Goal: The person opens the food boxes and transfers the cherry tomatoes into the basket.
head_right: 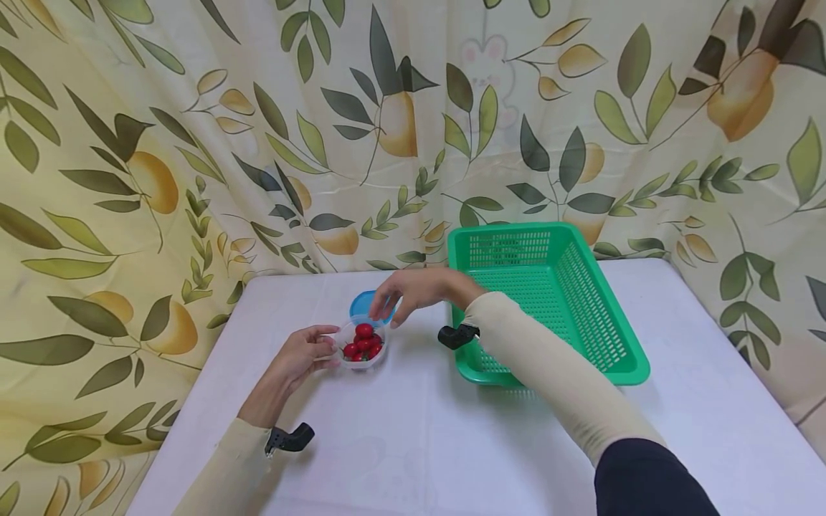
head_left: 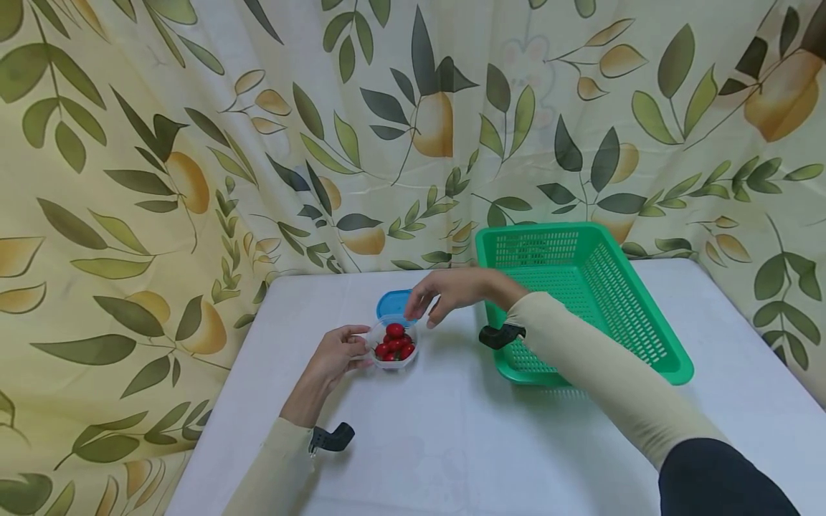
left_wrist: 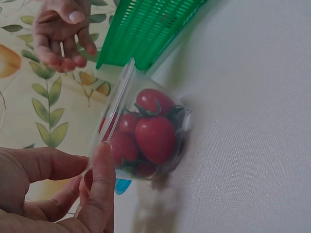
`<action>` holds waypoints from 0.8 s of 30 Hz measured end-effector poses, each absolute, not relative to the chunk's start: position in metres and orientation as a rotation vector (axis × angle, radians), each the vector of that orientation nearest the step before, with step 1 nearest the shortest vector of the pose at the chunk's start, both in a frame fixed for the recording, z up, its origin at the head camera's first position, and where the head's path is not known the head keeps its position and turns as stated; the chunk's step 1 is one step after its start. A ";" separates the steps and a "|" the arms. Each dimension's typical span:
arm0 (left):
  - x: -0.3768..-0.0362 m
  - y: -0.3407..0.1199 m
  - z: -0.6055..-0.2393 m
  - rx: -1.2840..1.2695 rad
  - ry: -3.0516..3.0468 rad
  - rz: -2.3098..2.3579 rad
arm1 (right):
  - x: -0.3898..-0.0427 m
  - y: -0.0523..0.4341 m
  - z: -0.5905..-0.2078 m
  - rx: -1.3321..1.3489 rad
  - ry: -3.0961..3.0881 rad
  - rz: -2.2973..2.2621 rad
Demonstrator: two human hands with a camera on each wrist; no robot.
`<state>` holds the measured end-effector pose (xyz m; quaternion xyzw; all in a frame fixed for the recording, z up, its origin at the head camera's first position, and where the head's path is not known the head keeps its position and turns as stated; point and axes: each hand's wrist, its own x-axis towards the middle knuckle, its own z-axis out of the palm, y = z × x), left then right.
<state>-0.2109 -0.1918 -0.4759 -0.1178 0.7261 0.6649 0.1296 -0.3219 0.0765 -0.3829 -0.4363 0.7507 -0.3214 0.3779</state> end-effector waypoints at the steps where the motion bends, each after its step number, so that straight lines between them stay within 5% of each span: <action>1: -0.211 -0.192 -0.476 -0.347 2.109 1.935 | -0.322 0.074 -0.384 -1.116 1.907 -0.825; 24: -0.210 -0.193 -0.474 -0.327 2.098 1.958 | -0.313 0.028 -0.401 -1.071 1.948 -0.670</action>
